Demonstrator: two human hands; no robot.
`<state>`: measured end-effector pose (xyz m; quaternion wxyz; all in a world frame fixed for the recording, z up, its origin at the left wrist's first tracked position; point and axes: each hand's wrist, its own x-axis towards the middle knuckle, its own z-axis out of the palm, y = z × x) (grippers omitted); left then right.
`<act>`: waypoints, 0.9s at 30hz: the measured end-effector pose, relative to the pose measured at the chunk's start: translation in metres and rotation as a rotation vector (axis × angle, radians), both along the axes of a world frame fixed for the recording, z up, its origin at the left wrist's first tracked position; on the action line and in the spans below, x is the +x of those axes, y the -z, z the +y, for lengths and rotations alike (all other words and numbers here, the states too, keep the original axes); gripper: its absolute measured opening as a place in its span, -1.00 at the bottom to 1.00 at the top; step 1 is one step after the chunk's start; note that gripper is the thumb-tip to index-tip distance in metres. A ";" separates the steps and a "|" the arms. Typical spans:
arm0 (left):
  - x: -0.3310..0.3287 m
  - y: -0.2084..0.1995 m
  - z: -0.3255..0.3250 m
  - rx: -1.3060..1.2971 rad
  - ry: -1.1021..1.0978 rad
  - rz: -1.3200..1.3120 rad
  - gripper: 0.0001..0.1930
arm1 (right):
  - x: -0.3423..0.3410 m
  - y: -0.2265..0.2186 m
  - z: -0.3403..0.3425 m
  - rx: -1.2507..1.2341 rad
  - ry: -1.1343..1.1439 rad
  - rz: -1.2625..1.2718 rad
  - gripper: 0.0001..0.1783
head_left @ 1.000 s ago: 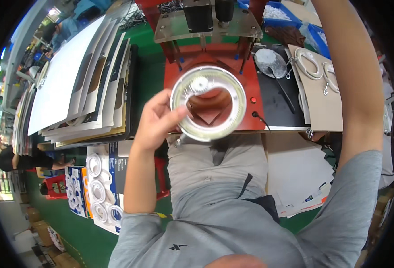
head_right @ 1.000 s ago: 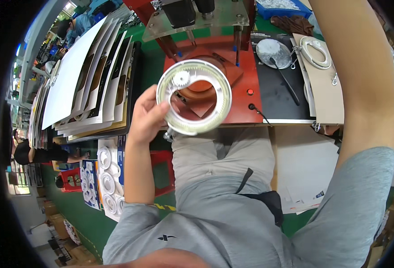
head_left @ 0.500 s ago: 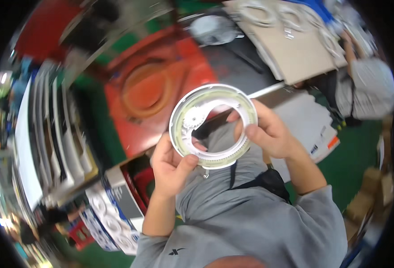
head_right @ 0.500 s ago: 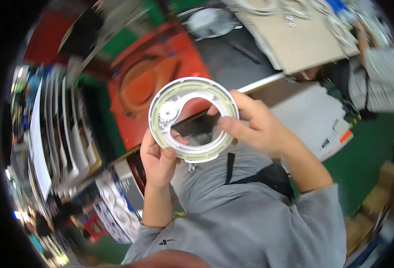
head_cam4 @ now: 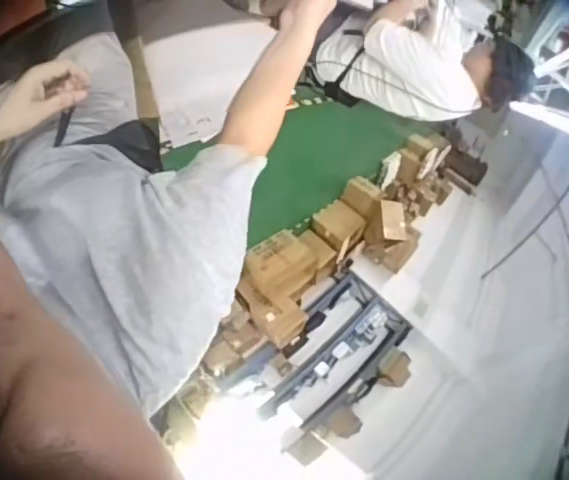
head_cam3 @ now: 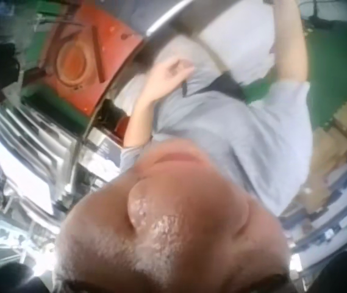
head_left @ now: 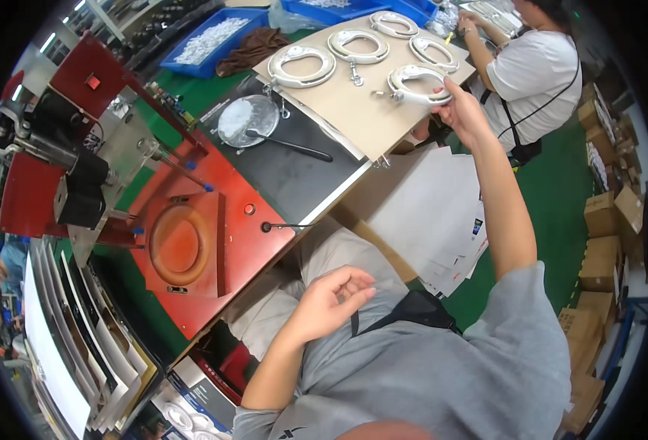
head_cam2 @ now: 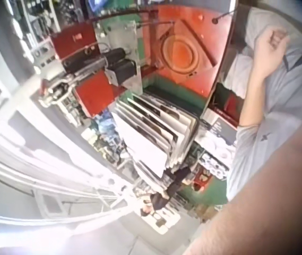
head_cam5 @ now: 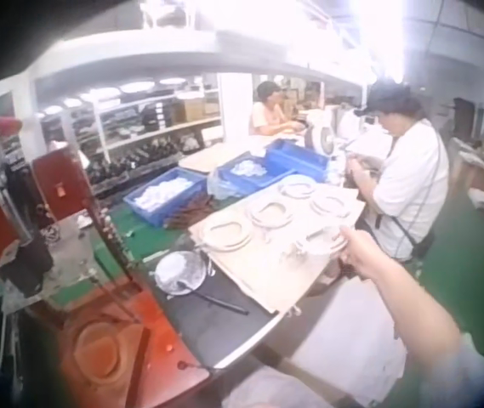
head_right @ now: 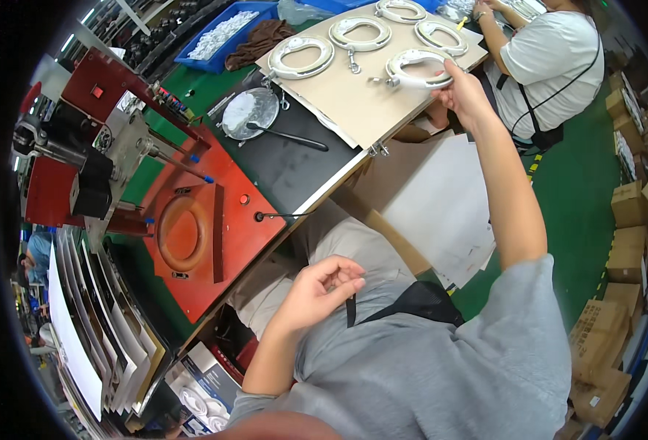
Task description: Apply lubricant to the inner groove of plastic rings using a brush and assemble them using a press machine.
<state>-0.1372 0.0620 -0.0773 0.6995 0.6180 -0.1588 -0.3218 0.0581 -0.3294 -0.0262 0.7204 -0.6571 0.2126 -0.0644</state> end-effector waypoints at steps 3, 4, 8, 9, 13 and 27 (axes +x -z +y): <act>-0.002 0.013 0.009 0.131 -0.059 -0.094 -0.81 | 0.024 -0.001 -0.009 -0.151 -0.062 0.035 -0.43; -0.003 0.021 0.016 0.127 -0.105 -0.058 -0.81 | 0.033 0.003 -0.014 -0.149 -0.069 0.039 -0.43; -0.014 0.044 0.047 0.124 -0.256 0.034 -0.85 | 0.054 0.026 -0.020 -1.053 0.155 0.018 -0.24; -0.017 0.049 0.054 0.123 -0.312 0.051 -0.86 | 0.054 0.041 -0.022 -1.179 0.314 -0.081 -0.25; -0.033 0.057 0.073 0.078 -0.425 0.164 -0.88 | 0.022 0.020 0.007 -0.986 0.256 -0.065 -0.34; -0.034 0.085 0.064 0.093 -0.535 0.110 -0.89 | -0.002 -0.002 0.004 -1.070 0.005 -0.265 -0.63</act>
